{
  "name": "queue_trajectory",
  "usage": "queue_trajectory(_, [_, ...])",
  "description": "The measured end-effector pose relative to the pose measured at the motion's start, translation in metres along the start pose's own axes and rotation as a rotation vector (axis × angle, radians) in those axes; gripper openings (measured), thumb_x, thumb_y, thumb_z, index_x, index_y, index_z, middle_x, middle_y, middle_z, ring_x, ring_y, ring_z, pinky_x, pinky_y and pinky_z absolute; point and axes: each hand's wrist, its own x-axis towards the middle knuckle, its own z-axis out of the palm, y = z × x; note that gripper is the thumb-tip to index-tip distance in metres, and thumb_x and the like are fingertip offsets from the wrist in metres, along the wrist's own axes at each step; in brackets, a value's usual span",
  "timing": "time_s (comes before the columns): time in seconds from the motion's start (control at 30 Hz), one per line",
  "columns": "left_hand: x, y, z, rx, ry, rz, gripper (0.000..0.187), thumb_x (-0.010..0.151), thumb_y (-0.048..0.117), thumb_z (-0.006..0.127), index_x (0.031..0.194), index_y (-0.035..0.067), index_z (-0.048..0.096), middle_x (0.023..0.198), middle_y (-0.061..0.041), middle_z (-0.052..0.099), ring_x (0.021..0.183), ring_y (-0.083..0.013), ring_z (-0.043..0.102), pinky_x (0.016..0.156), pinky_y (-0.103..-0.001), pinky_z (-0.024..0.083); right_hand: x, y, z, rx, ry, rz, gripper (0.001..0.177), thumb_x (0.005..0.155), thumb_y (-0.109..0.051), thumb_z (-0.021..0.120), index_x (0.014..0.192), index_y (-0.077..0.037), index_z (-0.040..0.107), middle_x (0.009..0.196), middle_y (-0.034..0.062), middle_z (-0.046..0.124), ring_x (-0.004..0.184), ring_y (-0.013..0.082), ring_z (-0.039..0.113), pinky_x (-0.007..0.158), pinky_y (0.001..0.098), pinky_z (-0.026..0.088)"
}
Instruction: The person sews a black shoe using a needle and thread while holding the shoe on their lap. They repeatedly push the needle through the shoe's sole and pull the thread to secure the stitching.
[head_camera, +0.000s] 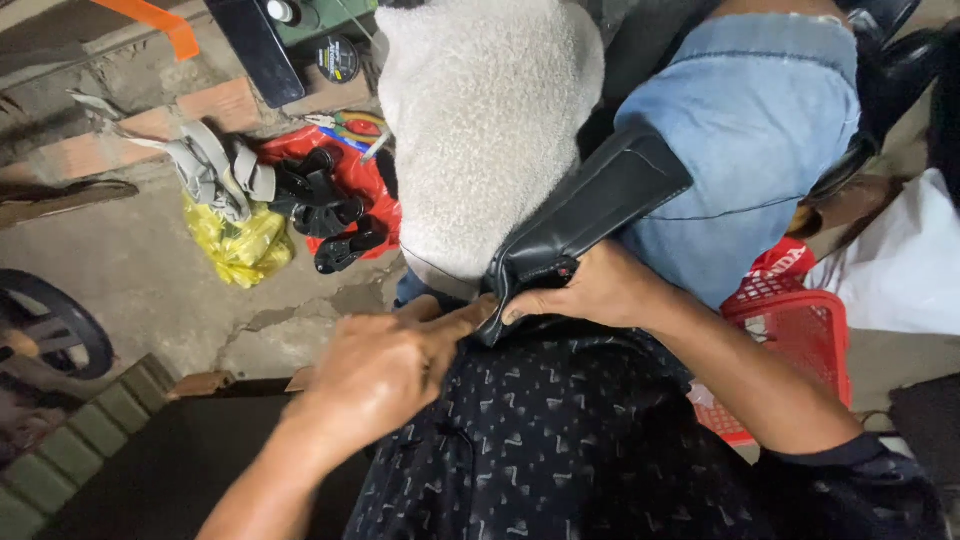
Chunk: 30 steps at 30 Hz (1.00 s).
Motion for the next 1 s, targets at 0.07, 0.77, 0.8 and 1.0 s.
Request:
queue_trajectory(0.07, [-0.012,-0.013,-0.009,-0.005,0.074,0.067,0.051,0.078,-0.007,0.056,0.108,0.029,0.074,0.098,0.014,0.075,0.041,-0.0124,0.046,0.039,-0.032,0.047,0.0,-0.026,-0.011,0.07,-0.053,0.027,0.014,0.085,-0.022,0.081,0.088,-0.011,0.075,0.083,-0.0043,0.074,0.078,0.0066,0.066,0.071,0.0231,0.054])
queue_trajectory(0.77, [0.028,0.076,-0.033,-0.571,0.396,0.675,0.069,0.092,0.032,0.071,0.149,0.011,0.038,0.121,-0.002,0.058,0.09,-0.0106,0.063,0.071,-0.026,0.054,-0.077,-0.111,-0.06,0.466,0.272,-0.276,0.07,0.11,-0.055,0.039,0.134,0.009,0.054,0.138,0.0309,0.061,0.133,0.0435,0.064,0.11,0.0564,0.061])
queue_trajectory(0.8, [0.036,0.079,-0.028,-0.682,0.337,0.754,0.05,0.095,0.024,0.071,0.138,0.004,0.053,0.087,0.003,0.061,0.081,-0.0062,0.053,0.077,-0.024,0.049,-0.076,-0.115,-0.059,0.436,0.297,-0.263,0.067,0.11,-0.054,0.04,0.134,0.006,0.056,0.139,0.0286,0.061,0.136,0.0425,0.062,0.114,0.0611,0.059])
queue_trajectory(1.0, [0.033,0.015,-0.042,-0.887,0.712,0.541,0.017,0.102,0.016,0.062,0.108,0.007,0.075,0.071,0.001,0.062,0.06,-0.0087,0.05,0.055,-0.023,0.042,-0.097,-0.08,-0.08,0.24,0.46,-0.071,0.035,0.105,-0.016,0.046,0.129,0.003,0.061,0.125,0.022,0.072,0.108,0.0331,0.078,0.095,0.0431,0.069])
